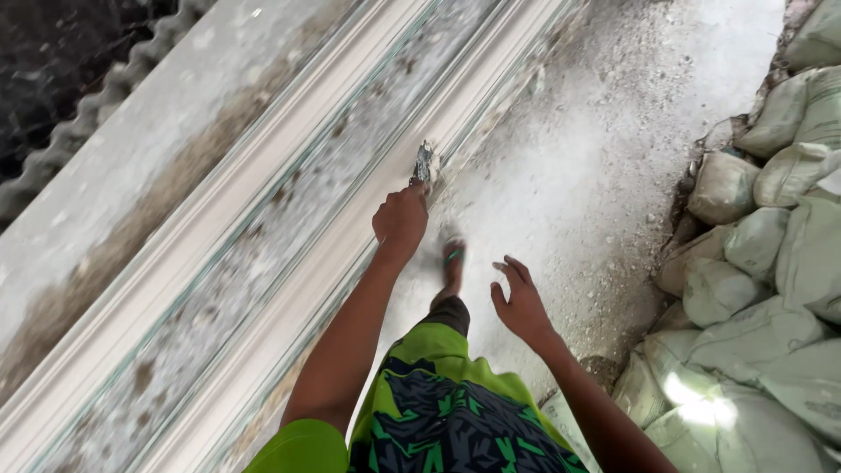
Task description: Scraping and smoothing gypsum plaster moldings using a hand trowel.
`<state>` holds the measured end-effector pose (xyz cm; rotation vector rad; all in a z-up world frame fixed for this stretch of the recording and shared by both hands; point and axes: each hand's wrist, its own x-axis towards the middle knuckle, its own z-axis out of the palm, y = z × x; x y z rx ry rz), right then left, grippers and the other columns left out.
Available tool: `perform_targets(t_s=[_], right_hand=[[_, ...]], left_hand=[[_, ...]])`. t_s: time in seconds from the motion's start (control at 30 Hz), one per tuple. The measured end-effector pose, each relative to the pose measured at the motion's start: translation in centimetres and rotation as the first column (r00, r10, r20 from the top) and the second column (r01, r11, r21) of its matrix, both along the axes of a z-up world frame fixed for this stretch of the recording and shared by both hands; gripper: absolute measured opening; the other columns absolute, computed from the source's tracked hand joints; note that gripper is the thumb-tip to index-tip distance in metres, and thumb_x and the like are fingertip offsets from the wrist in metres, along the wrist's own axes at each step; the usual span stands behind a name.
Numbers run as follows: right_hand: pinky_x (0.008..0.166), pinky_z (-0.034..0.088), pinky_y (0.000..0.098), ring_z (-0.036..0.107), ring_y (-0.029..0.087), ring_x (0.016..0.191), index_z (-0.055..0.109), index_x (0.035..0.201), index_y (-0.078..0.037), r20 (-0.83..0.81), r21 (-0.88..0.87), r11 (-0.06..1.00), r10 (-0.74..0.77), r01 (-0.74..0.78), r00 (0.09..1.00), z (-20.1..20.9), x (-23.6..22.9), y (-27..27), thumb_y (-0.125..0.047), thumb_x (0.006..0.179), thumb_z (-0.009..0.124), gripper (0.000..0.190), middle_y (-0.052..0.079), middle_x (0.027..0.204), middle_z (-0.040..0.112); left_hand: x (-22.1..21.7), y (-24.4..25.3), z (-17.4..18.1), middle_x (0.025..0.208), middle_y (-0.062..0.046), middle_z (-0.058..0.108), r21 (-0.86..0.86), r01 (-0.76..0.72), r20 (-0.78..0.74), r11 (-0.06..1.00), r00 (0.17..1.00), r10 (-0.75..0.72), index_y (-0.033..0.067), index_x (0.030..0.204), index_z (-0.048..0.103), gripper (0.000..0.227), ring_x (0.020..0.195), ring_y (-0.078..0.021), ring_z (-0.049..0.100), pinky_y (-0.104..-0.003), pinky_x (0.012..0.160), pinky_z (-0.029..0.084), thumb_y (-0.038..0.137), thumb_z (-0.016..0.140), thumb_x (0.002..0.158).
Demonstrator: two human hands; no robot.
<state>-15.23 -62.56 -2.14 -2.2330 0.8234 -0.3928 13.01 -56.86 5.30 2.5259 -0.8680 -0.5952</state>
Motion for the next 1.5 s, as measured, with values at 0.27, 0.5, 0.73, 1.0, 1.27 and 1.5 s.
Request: perform_targets(t_s=[0.27,0.5,0.73,1.0,1.27,1.5], right_hand=[[0.106,0.048,0.0464,0.051,0.042,0.134,0.059,0.131,-0.005,-0.091,0.07,0.997,-0.011,0.018,0.996,0.2,4.5,-19.9,-0.014,0.093,0.064,0.039,0.022,0.145,0.052],[0.105,0.048,0.0462,0.052,0.041,0.132,0.06,0.132,-0.007,-0.213,0.097,0.995,0.039,-0.019,0.976,4.4,8.9,-37.3,-0.016,0.094,0.063,0.039,0.02,0.149,0.049],[0.098,0.052,0.0433,0.065,0.039,0.109,0.06,0.132,-0.01,-0.273,0.248,0.965,-0.018,0.088,0.962,1.6,14.1,-52.8,-0.018,0.093,0.061,0.041,0.016,0.152,0.05],[0.098,0.054,0.0465,0.061,0.043,0.122,0.062,0.136,-0.004,0.061,-0.087,0.962,0.264,-0.258,0.963,-4.2,18.9,-73.6,-0.014,0.099,0.064,0.038,0.021,0.14,0.059],[0.086,0.056,0.0411,0.061,0.035,0.117,0.056,0.137,-0.005,-0.116,0.135,0.935,0.344,-0.328,0.932,-4.7,21.4,-93.3,-0.012,0.095,0.062,0.043,0.022,0.139,0.054],[0.119,0.03,0.0577,0.031,0.048,0.144,0.032,0.154,0.008,-0.181,-0.085,0.929,0.341,-0.36,0.923,-2.4,25.0,-97.4,-0.013,0.095,0.062,0.069,0.031,0.157,0.027]], left_hand=[[2.2,-19.6,-1.7,0.1,-0.016,0.073,-0.004,0.004,0.0,1.0,1.0,-0.004,0.0275,0.13,0.065,0.033,0.091,-0.0408,0.072,-0.055,0.076,0.057,0.034,0.051,0.101],[3.4,-34.4,-1.9,0.101,-0.016,0.072,0.086,0.016,-0.017,0.996,1.0,-0.015,0.0286,0.132,0.062,0.033,0.087,-0.0409,0.072,-0.055,0.073,0.057,0.037,0.05,0.102],[3.8,-45.0,-1.7,0.093,-0.014,0.072,0.079,0.009,0.068,0.997,0.998,-0.014,0.0247,0.134,0.061,0.034,0.078,-0.0393,0.073,-0.054,0.064,0.058,0.032,0.049,0.103],[3.3,-55.0,-3.7,0.09,-0.011,0.07,0.06,0.002,0.22,0.998,0.975,-0.015,0.0282,0.131,0.064,0.035,0.065,-0.0358,0.071,-0.051,0.055,0.057,0.022,0.053,0.098],[3.4,-59.2,-0.7,0.09,-0.01,0.068,0.162,-0.025,0.194,0.986,0.981,-0.007,0.0313,0.131,0.065,0.038,0.064,-0.0316,0.07,-0.046,0.05,0.058,0.022,0.058,0.095],[2.9,-57.4,-0.2,0.085,-0.005,0.067,0.079,-0.073,0.192,0.994,0.98,0.057,0.0364,0.126,0.069,0.03,0.06,-0.0284,0.069,-0.044,0.05,0.057,0.031,0.063,0.096]])
